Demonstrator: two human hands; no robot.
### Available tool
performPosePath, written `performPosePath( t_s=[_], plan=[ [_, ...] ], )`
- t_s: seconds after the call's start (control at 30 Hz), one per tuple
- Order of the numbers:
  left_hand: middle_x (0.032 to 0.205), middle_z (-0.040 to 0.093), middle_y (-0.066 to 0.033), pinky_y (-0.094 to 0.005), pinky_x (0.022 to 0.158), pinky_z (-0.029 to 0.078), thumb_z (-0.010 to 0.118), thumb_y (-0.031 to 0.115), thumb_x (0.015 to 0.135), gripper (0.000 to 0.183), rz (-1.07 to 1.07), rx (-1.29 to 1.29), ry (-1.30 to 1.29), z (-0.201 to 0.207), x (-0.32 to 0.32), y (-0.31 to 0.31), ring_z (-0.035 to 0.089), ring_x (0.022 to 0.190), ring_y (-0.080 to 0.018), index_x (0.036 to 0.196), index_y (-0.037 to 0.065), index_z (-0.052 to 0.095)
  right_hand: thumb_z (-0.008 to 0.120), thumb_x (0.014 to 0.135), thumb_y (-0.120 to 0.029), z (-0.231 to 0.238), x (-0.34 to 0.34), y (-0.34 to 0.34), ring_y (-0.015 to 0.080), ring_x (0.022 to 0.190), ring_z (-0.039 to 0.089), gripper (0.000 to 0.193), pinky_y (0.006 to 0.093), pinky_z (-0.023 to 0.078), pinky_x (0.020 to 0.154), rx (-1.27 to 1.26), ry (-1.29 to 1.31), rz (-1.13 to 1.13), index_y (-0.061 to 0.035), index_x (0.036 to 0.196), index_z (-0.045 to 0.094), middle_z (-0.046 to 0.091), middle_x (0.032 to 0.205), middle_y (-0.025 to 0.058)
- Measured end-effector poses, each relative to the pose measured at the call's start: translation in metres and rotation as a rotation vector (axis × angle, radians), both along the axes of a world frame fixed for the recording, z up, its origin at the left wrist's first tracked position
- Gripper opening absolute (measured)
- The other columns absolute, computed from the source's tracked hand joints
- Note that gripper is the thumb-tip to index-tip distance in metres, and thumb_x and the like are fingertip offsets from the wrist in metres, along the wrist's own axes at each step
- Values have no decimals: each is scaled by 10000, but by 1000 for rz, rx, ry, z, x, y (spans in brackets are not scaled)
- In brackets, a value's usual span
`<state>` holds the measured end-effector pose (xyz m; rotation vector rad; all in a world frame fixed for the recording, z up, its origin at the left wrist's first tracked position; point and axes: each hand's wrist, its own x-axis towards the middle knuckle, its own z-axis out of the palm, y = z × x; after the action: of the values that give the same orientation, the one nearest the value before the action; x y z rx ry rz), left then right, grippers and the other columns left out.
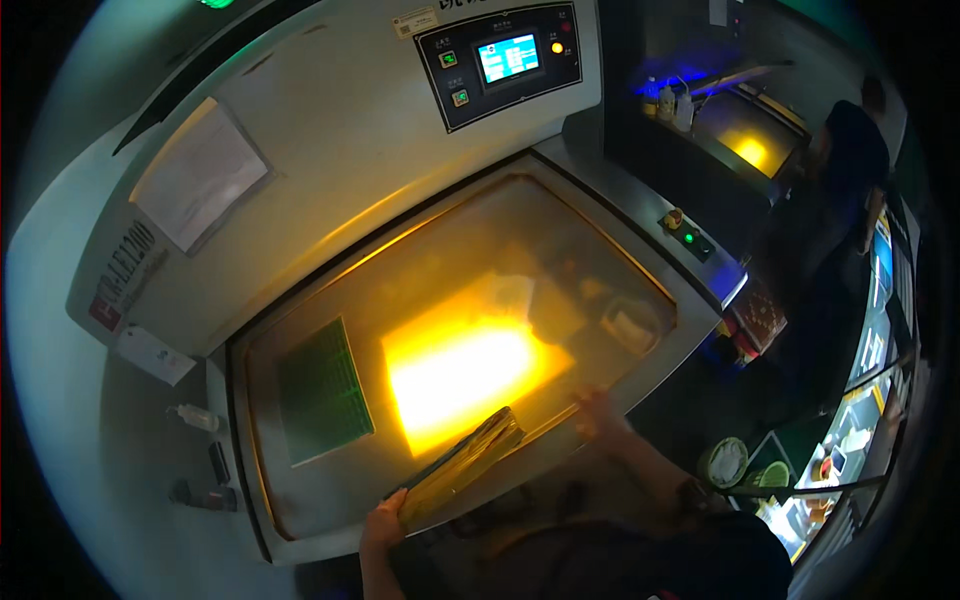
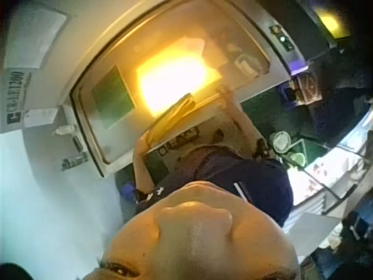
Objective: Operating an LED exposure machine to process electronic PCB panels.
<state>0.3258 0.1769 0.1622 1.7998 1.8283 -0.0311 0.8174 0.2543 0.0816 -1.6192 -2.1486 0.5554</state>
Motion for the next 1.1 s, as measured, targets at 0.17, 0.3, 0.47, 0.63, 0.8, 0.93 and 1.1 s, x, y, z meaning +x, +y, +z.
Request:
performPosePath(
  t_s=[0.17,0.3,0.47,0.63,0.8,0.93,1.1],
  plan=[
    [1435,506,-83,-450,1094,399,614,65,773,692,-31,81,105,-19,11,-9,479,1292,-405,1437,168,451,649,857,-237,-6,143,-10,389,1389,321,616,510,289,1127,151,41,-351,-74,1416,450,347,1487,212],
    [1500,435,-48,-459,1100,394,660,82,739,778,-48,-11,288,22,50,-33,449,1309,-417,1467,169,402,673,834,-236,13,229,67,383,1402,297,698,502,295,1127,171,38,-369,-63,1446,385,310,1504,219],
    [1470,448,-123,-439,1089,402,712,72,657,842,147,-46,257,14,41,-131,467,1290,-397,1446,115,420,734,769,-299,-1,354,178,411,1352,376,842,480,339,1108,132,-491,-751,-52,1471,341,382,1455,267],
    [974,616,-124,-363,755,518,619,-37,640,695,999,-75,-481,-17,87,-290,631,862,-262,1320,56,512,786,744,-401,-10,436,216,382,1287,470,851,470,380,1075,219,-310,-634,-13,1411,428,477,1405,236],
    [740,595,-90,-356,481,464,613,-19,675,544,1816,19,-603,-68,163,-413,577,546,-207,1209,70,560,793,758,-452,-56,433,217,409,1284,465,883,483,368,1082,421,-344,-553,42,1392,427,494,1372,260],
    [636,577,-97,-360,449,457,647,0,687,367,1862,-210,-120,-64,196,-379,593,538,-204,1048,63,635,697,801,-585,-9,386,189,432,1311,413,920,491,357,1088,69,-618,-856,41,1408,403,445,1411,269],
    [1057,674,-253,-459,880,509,637,60,704,563,1370,-190,101,-52,219,-310,646,1037,-403,1265,83,605,688,826,-548,-65,449,181,420,1325,403,911,495,342,1095,299,-611,-814,29,1448,356,417,1440,270]
  ],
)
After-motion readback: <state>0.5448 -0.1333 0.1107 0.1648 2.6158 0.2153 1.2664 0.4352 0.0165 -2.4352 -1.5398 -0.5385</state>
